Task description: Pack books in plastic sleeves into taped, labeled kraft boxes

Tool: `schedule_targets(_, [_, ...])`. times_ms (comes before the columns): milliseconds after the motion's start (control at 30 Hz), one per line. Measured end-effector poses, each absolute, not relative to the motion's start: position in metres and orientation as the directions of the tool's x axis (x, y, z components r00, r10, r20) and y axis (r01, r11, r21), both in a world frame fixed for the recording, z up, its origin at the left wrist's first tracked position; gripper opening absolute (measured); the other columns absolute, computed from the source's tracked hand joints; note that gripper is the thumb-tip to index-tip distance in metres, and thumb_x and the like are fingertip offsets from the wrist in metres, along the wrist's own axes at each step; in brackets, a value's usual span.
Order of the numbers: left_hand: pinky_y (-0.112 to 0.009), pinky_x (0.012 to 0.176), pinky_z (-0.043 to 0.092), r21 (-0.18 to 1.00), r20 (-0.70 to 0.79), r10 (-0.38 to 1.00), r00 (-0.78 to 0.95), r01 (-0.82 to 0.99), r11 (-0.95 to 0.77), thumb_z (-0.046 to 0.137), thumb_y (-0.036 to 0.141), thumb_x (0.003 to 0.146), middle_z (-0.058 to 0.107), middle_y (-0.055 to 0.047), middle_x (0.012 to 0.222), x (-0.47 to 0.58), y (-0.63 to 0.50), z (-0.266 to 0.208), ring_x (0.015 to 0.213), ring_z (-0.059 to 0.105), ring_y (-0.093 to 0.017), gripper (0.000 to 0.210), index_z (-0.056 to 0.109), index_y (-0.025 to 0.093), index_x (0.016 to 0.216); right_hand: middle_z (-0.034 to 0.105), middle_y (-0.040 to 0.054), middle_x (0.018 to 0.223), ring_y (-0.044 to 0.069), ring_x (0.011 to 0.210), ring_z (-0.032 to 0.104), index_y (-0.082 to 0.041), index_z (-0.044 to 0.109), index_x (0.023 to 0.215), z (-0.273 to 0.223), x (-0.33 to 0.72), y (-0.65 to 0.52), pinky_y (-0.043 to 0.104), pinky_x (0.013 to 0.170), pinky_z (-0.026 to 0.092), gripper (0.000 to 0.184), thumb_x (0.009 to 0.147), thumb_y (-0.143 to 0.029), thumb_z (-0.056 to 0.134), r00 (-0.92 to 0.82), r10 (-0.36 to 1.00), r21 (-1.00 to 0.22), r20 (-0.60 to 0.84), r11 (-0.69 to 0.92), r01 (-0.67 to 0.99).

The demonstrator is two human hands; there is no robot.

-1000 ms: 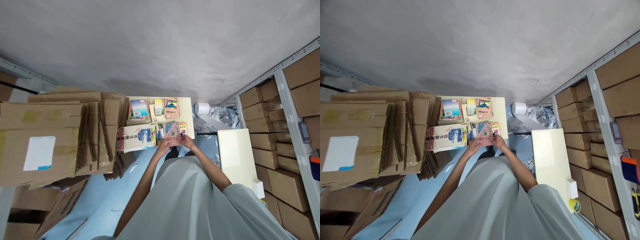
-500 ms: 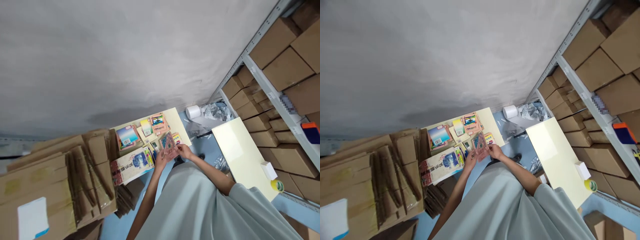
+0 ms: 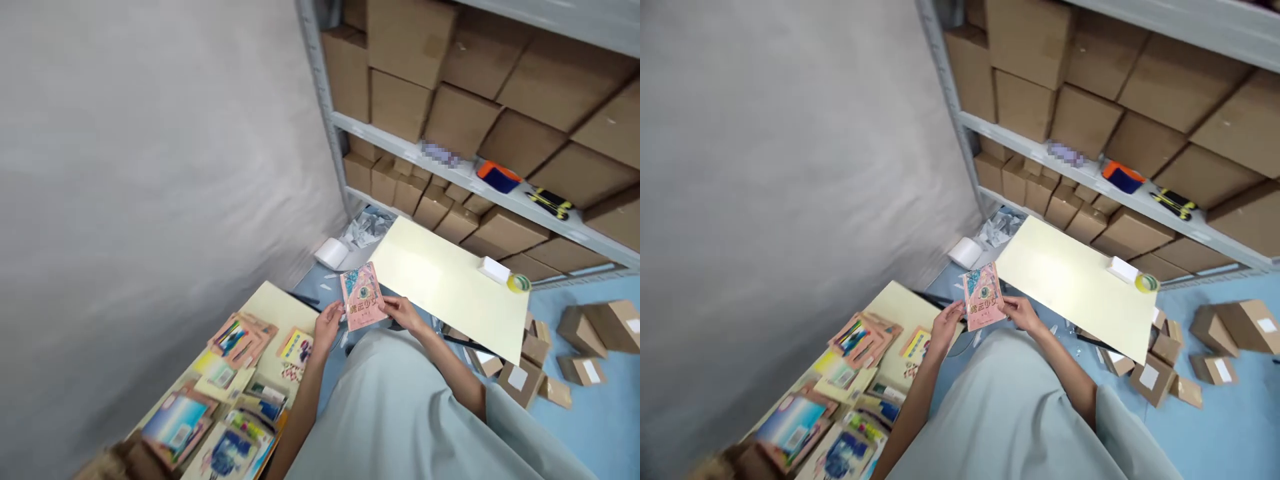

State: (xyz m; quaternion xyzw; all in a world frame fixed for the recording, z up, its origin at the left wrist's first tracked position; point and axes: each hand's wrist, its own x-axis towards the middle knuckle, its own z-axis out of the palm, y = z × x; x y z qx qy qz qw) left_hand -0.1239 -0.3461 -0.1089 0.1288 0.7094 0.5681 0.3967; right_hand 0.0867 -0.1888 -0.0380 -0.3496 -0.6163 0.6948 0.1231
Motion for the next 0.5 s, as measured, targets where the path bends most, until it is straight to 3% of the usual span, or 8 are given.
schedule_targets(133, [-0.051, 0.102, 0.063, 0.913, -0.408, 0.758, -0.510, -0.237, 0.332, 0.080, 0.087, 0.068, 0.084, -0.018, 0.118, -0.086, -0.261, -0.096, 0.107, 0.080, -0.032, 0.082, 0.078, 0.017, 0.110, 0.069, -0.0016, 0.076, 0.013, 0.064, 0.046, -0.020, 0.088, 0.113, -0.030, 0.145, -0.150, 0.026, 0.063, 0.045, 0.067, 0.085, -0.079, 0.075, -0.651, 0.693, -0.951, -0.309, -0.247, 0.188])
schedule_targets(267, [-0.050, 0.104, 0.062, 0.914, -0.404, 0.817, -0.412, -0.210, 0.346, 0.087, 0.077, 0.067, 0.083, -0.017, 0.118, -0.045, -0.188, -0.087, 0.110, 0.079, -0.032, 0.075, 0.078, 0.017, 0.111, 0.069, -0.0005, 0.078, 0.014, 0.067, 0.049, -0.019, 0.087, 0.113, -0.030, 0.201, -0.119, 0.028, 0.066, 0.046, 0.068, 0.087, -0.080, 0.073, -0.555, 0.784, -0.959, -0.280, -0.248, 0.133])
schedule_targets(500, [-0.046, 0.107, 0.060, 0.935, -0.354, 0.893, -0.279, -0.089, 0.343, 0.086, 0.073, 0.071, 0.082, -0.015, 0.119, 0.012, -0.108, -0.057, 0.119, 0.075, -0.033, 0.067, 0.078, 0.018, 0.108, 0.080, 0.0039, 0.096, 0.021, 0.084, 0.066, -0.021, 0.088, 0.107, -0.042, 0.272, -0.090, 0.033, 0.078, 0.056, 0.061, 0.088, -0.077, 0.072, -0.326, 0.888, -0.945, -0.325, -0.312, 0.093])
